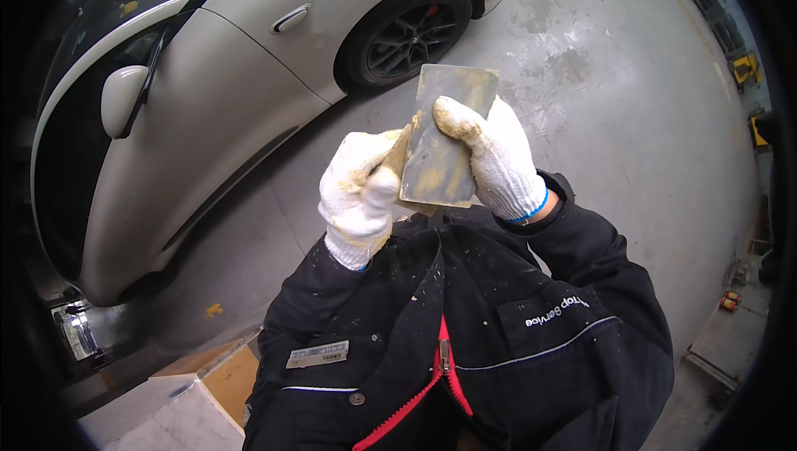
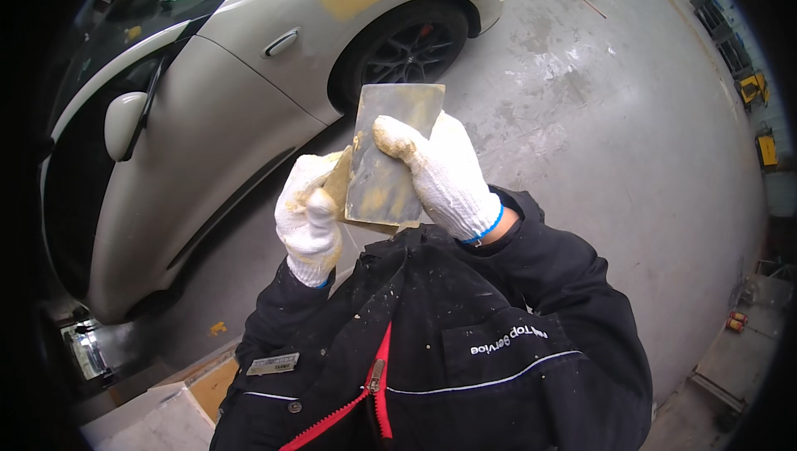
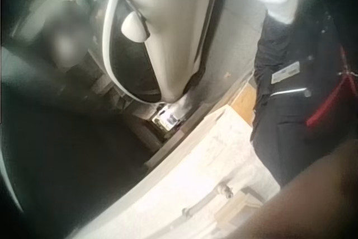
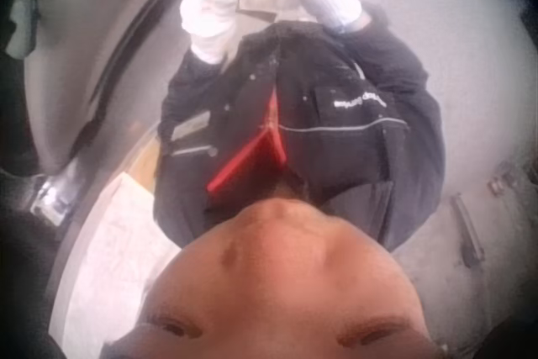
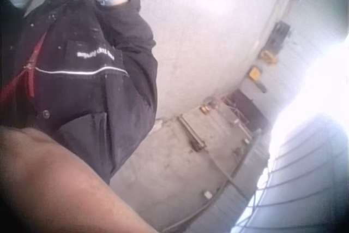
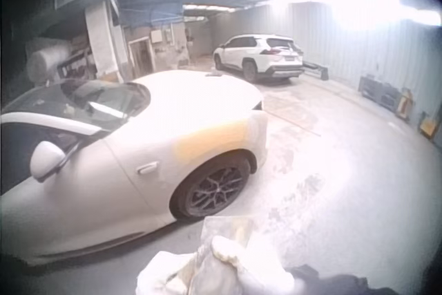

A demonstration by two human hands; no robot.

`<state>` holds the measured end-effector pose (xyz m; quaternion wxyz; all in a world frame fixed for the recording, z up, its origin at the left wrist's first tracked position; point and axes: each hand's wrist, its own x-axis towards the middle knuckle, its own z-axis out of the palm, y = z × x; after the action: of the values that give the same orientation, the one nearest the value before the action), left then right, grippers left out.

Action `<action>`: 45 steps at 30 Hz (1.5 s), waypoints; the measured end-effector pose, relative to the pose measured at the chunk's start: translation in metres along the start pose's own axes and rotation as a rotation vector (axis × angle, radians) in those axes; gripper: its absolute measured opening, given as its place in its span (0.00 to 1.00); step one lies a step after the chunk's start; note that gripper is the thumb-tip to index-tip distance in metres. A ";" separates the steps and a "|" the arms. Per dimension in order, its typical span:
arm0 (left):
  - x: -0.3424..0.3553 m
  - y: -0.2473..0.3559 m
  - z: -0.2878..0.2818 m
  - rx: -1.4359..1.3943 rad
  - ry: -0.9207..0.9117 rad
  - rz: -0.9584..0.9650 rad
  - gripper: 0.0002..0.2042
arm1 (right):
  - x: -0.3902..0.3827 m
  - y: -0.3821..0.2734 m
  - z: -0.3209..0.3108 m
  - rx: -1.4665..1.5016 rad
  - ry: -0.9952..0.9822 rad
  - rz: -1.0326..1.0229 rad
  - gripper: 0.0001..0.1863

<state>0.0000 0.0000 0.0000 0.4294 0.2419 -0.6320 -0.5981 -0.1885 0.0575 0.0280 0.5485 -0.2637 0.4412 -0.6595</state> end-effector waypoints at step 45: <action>0.017 0.052 0.017 0.709 -0.327 0.273 0.12 | -0.040 -0.002 0.006 -0.011 0.259 -0.179 0.10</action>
<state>-0.0118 0.0041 0.0558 0.2886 0.1906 -0.8850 -0.3117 -0.1745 0.0937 0.0379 0.4246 -0.2176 0.4866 -0.7319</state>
